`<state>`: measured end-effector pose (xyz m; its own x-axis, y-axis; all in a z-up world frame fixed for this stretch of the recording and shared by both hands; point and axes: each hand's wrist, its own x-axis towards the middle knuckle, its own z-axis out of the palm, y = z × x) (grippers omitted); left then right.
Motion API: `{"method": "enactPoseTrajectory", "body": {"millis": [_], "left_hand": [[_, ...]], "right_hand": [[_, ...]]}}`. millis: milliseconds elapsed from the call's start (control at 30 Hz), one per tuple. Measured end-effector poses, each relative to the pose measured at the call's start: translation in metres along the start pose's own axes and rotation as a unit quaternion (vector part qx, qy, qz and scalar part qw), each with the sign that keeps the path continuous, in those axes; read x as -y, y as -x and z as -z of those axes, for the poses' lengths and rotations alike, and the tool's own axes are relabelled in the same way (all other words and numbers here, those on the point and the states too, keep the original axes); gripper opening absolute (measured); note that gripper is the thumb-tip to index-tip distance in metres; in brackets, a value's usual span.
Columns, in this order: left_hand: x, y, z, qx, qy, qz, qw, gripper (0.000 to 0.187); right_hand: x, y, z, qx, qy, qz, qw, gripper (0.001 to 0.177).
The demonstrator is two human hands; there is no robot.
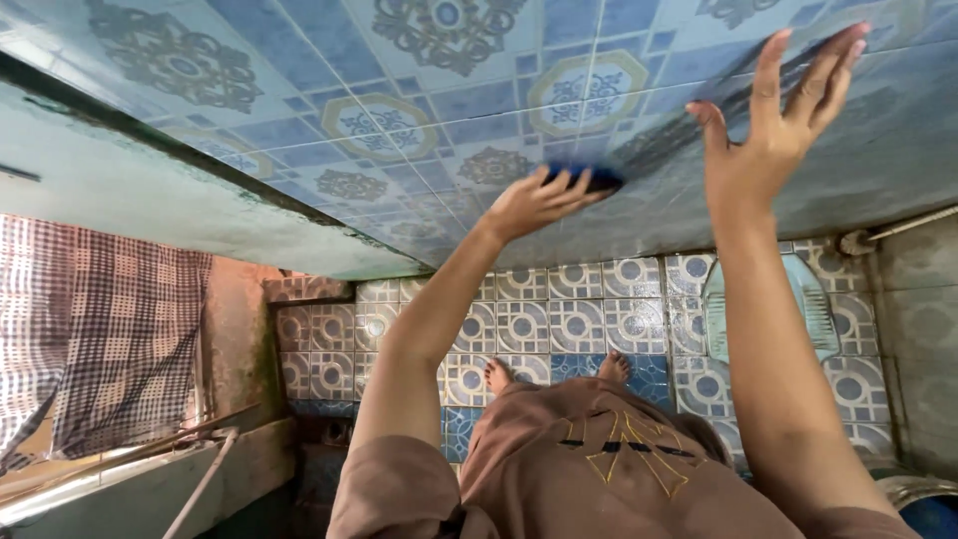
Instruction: The person is using a blue hand brush to scrub patterned wall tiles in a bathroom area.
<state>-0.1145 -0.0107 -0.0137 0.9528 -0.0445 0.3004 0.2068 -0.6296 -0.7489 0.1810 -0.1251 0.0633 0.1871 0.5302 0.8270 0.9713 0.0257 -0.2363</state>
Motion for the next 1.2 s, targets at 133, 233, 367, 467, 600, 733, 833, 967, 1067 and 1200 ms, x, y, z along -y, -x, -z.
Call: {"method": "enactPoseTrajectory", "body": {"millis": [133,233,367,467,600,733,833,967,1067,1200], "left_hand": [[0.003,0.007,0.003,0.047,0.049,0.015,0.998,0.1],[0.044,-0.026,0.036,-0.086,-0.007,0.158,0.984,0.093],[0.065,-0.047,0.042,-0.253,-0.123,0.256,0.925,0.062],[0.005,-0.014,-0.005,-0.152,-0.034,0.128,0.979,0.068],[-0.016,0.008,-0.01,-0.11,0.005,0.116,0.987,0.071],[0.04,-0.016,0.02,-0.163,-0.081,0.219,0.958,0.08],[0.067,-0.031,0.04,-0.215,-0.147,0.302,0.917,0.078],[0.029,-0.021,0.013,-0.183,-0.037,0.224,0.957,0.081],[-0.043,0.014,-0.024,-0.031,0.081,0.067,0.994,0.072],[-0.037,0.025,-0.025,-0.002,0.089,0.084,0.992,0.082]], "right_hand": [[0.004,0.0,0.003,0.006,0.026,-0.014,1.0,0.1],[0.014,-0.001,0.011,-0.003,0.008,-0.009,1.0,0.098],[0.014,-0.008,0.007,-0.026,-0.014,0.005,1.0,0.096],[0.014,-0.004,0.012,-0.009,0.009,0.006,1.0,0.096],[0.007,-0.003,0.008,-0.029,0.019,0.018,0.999,0.084],[0.007,-0.006,0.009,-0.031,0.012,0.025,0.999,0.083],[0.009,-0.006,0.008,-0.033,0.008,0.023,0.999,0.082],[0.013,-0.008,0.006,-0.04,0.015,0.016,0.999,0.077],[0.007,-0.004,0.001,-0.043,0.043,0.012,0.998,0.074],[0.005,-0.007,0.002,-0.049,0.042,0.021,0.998,0.076]]}}
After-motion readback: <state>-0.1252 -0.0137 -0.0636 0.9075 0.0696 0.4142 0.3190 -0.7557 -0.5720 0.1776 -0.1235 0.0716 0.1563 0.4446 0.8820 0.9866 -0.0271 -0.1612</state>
